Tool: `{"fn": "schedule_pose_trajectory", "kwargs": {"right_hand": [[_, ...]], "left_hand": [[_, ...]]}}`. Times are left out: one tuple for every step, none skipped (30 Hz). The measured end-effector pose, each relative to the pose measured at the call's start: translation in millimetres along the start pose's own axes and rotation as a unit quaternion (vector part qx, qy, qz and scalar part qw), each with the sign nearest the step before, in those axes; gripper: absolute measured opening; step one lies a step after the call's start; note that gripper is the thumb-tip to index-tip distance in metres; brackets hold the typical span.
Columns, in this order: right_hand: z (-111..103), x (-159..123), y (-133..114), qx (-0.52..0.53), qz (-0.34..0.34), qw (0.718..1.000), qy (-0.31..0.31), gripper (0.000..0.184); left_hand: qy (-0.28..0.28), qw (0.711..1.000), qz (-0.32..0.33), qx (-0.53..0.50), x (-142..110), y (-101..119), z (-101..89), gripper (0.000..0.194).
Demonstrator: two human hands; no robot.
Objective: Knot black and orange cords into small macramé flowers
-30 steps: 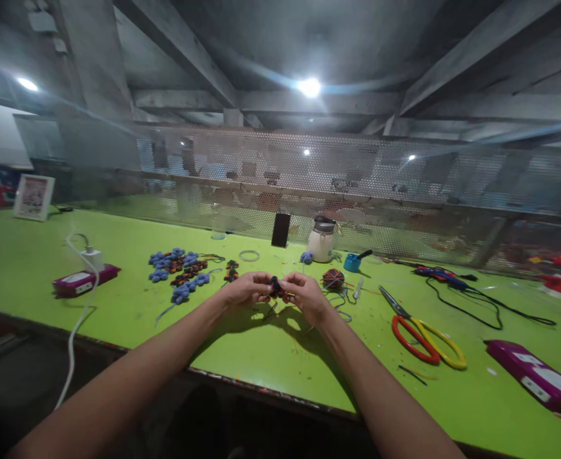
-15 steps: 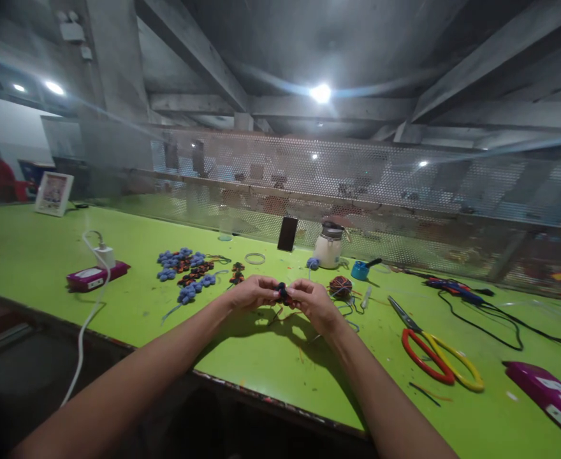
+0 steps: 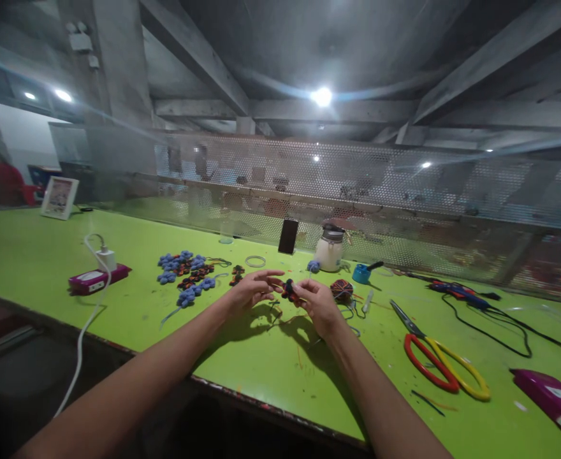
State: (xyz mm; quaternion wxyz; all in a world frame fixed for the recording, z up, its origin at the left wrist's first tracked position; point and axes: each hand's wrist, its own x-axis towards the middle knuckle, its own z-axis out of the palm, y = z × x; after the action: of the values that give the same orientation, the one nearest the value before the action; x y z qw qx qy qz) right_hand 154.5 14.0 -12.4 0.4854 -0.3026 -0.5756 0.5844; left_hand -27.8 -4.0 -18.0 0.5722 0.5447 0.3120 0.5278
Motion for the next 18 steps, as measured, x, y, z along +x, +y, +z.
{"fn": "schedule_pose_trajectory", "kwargs": {"right_hand": [[-1,1,0,-0.004,0.000,1.000,0.007,0.033],[-1,1,1,-0.008,-0.001,1.000,0.014,0.033],[-2,2,2,-0.013,-0.001,1.000,0.021,0.034],[-2,3,3,-0.018,-0.001,0.999,0.028,0.034],[-3,4,5,-0.023,0.000,0.999,0.035,0.034],[-4,5,6,-0.029,0.001,0.999,0.042,0.034],[-4,5,8,-0.034,0.003,0.998,0.048,0.034],[-5,6,9,-0.039,0.005,0.998,0.053,0.035],[-5,6,10,-0.045,0.007,0.997,0.056,0.035],[-5,7,11,-0.051,0.007,0.997,0.058,0.035],[-5,7,12,-0.058,0.006,0.997,0.059,0.034],[-5,7,13,-0.065,0.005,0.996,0.058,0.034],[-4,6,13,-0.073,0.003,0.996,0.057,0.034],[-3,6,13,-0.081,0.000,0.995,0.056,0.034],[-2,6,12,-0.089,-0.003,0.995,0.054,0.034],[-2,5,12,-0.097,-0.006,0.994,0.052,0.033],[-1,5,12,-0.106,-0.009,0.993,0.050,0.032],[0,4,13,-0.114,-0.012,0.992,0.049,0.031]], "left_hand": [[0.022,1.000,0.007,0.012,1,-1,0.0,0.033],[0.045,0.999,0.014,0.026,1,-1,0.3,0.029],[0.066,0.997,0.020,0.041,2,0,0.9,0.024],[0.085,0.994,0.025,0.057,2,3,1.4,0.020],[0.102,0.992,0.030,0.074,2,8,1.3,0.017],[0.117,0.988,0.035,0.092,3,16,0.2,0.016],[0.132,0.984,0.042,0.108,3,27,-2.6,0.017],[0.146,0.980,0.050,0.125,4,39,-7.7,0.019],[0.160,0.975,0.057,0.145,4,53,-15.5,0.021],[0.173,0.969,0.062,0.168,3,66,-25.9,0.023],[0.192,0.960,0.064,0.193,1,78,-39.0,0.025],[0.219,0.948,0.060,0.222,-3,87,-54.0,0.026],[0.254,0.932,0.051,0.253,-8,94,-70.5,0.026],[0.287,0.914,0.031,0.286,-15,97,-87.6,0.025],[0.317,0.894,0.005,0.318,-23,97,-104.6,0.023],[0.338,0.873,-0.026,0.350,-32,95,-120.9,0.022],[0.349,0.854,-0.057,0.381,-41,90,-136.0,0.022],[0.358,0.834,-0.087,0.412,-49,84,-149.5,0.023]]}}
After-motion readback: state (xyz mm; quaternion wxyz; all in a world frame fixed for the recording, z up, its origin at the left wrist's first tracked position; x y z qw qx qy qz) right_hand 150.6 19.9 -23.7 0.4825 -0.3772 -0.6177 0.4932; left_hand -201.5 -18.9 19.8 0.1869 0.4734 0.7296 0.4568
